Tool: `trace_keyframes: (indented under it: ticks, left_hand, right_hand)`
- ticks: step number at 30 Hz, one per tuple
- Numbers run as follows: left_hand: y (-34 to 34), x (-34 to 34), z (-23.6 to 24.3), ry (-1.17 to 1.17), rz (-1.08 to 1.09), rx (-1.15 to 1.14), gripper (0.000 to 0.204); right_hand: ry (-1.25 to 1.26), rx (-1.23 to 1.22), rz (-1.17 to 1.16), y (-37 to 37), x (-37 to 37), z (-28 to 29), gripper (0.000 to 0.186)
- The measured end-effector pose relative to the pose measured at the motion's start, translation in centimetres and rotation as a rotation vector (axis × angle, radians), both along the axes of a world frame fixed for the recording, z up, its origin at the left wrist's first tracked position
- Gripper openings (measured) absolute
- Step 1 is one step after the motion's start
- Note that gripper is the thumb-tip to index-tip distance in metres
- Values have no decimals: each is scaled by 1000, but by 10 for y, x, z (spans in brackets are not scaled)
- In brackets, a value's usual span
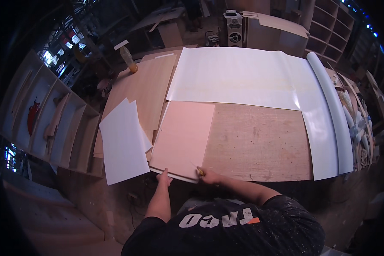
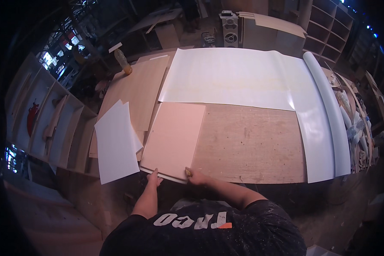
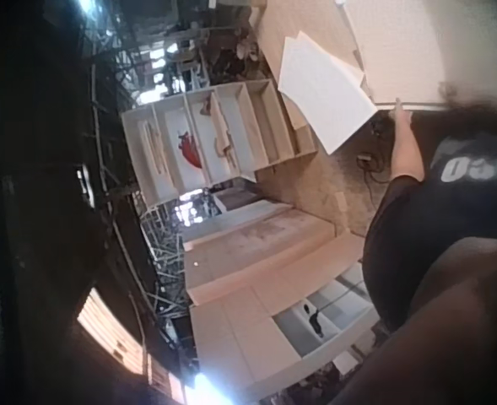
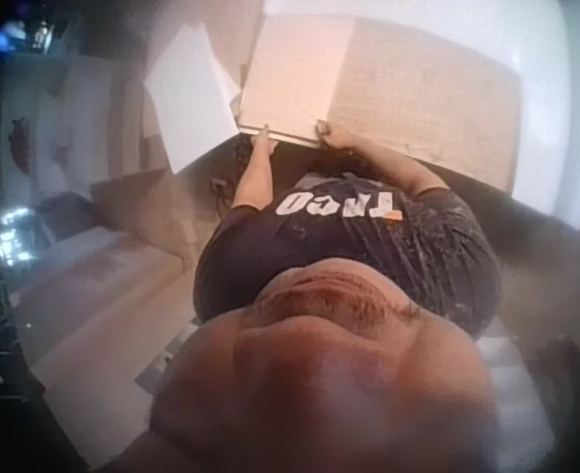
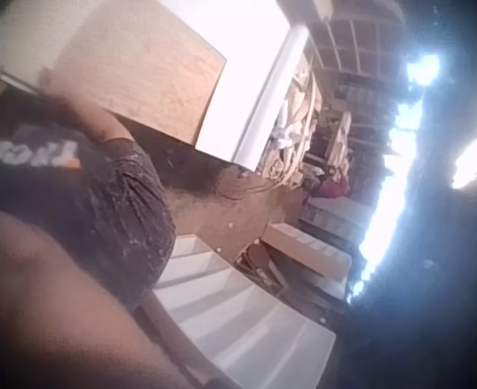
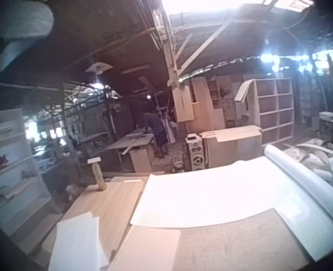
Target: The person uses a utility knife to cut through a white sheet of material that is placed over several wooden boards on a workbench. The person carefully guides the knife along the edges of the boards, separates the excess material, and سپس stacks the resulting cut sheets.
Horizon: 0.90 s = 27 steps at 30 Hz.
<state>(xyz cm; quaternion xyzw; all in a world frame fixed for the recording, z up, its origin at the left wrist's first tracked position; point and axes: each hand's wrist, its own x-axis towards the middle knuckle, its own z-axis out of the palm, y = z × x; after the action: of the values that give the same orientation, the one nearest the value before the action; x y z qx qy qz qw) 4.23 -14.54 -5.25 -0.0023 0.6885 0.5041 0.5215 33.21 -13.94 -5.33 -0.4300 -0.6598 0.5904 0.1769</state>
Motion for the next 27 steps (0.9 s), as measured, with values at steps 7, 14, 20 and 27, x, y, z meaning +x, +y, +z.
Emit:
trace_keyframes:
  ticks: [7, 14, 20, 27]
  left_hand:
    - [-16, -27, -15, -99, 1, 82, 49]
    - [-60, 17, -49, -456, -195, 136, 45]
    - [-89, 23, -25, -593, -236, 130, 51]
    - [-97, -53, -18, -88, 34, 108, 83]
  right_hand:
    - [248, 53, -186, -49, -5, -14, 34]
    - [105, -212, -510, -72, 30, -28, 20]
    - [139, -525, -773, -85, 43, -11, 24]
    - [109, -401, -767, -112, 43, 12, 32]
